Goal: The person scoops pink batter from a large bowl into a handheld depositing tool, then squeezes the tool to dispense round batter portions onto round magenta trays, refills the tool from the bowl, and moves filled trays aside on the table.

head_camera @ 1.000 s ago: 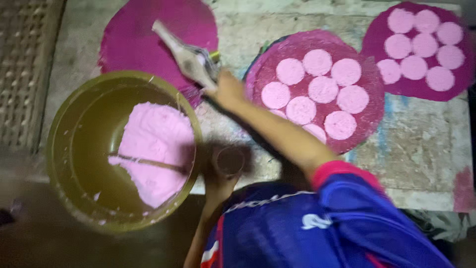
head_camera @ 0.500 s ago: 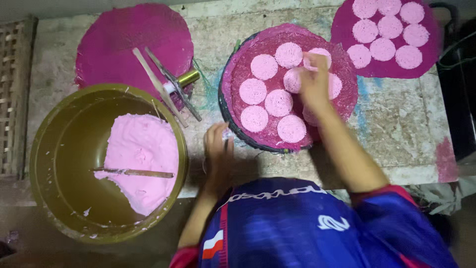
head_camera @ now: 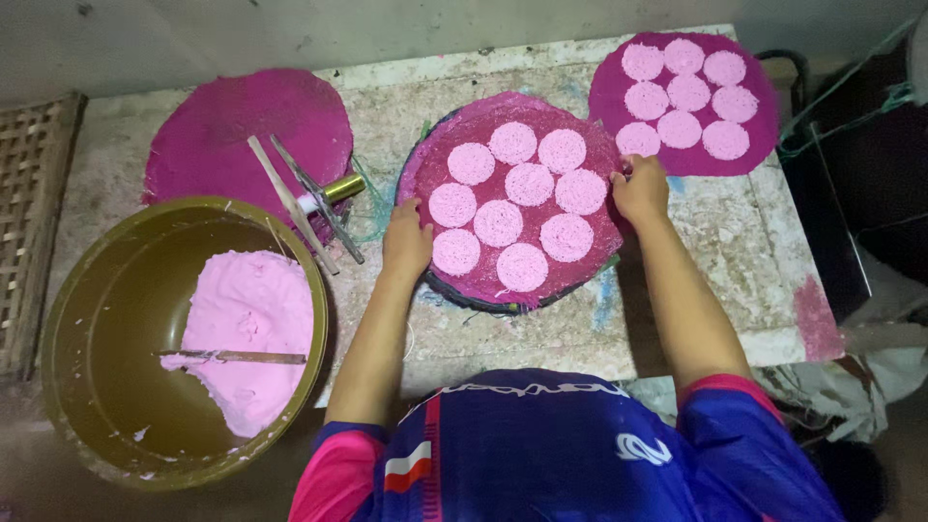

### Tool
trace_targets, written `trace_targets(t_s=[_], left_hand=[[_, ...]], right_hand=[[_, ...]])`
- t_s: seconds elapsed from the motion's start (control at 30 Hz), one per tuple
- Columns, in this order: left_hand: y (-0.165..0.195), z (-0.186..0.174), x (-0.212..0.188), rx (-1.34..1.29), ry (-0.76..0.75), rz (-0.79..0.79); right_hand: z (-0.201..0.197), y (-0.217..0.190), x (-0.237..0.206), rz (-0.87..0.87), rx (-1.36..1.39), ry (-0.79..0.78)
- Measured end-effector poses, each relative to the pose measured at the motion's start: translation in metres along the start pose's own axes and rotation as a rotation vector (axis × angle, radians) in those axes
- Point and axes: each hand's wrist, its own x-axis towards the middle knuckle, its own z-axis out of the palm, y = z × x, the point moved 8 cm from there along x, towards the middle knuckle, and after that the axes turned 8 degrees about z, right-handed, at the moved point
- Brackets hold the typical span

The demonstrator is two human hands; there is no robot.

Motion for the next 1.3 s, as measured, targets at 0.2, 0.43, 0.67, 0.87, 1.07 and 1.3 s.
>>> trace_targets(t_s=[0.2, 0.43, 0.67, 0.87, 1.07, 1.3], left_hand=[[0.027, 0.002, 0.0, -0.048, 0.11, 0.112], [0.044, 0.008, 0.01, -0.111, 0.26, 0.172], [0.096, 0.038, 0.063, -0.311, 0.084, 0.167], [0.177, 0.144, 0.138, -0.499, -0.133, 0.319], [0.281, 0.248, 0.189, -0.496, -0.189, 0.448], [0.333, 0.32, 0.22, -0.484, -0.264, 0.419]], right_hand=[[-0.014, 0.017, 0.022, 0.162, 0.021, 0.009], [-0.033, 0.018, 0.029, -0.033, 0.27, 0.086], [-0.093, 0.082, 0.044, -0.028, 0.418, 0.131], [-0.186, 0.181, 0.035, 0.017, 0.296, 0.335], [-0.226, 0.25, 0.013, 0.234, 0.208, 0.47], [-0.23, 0.277, -0.001, 0.224, 0.115, 0.656]])
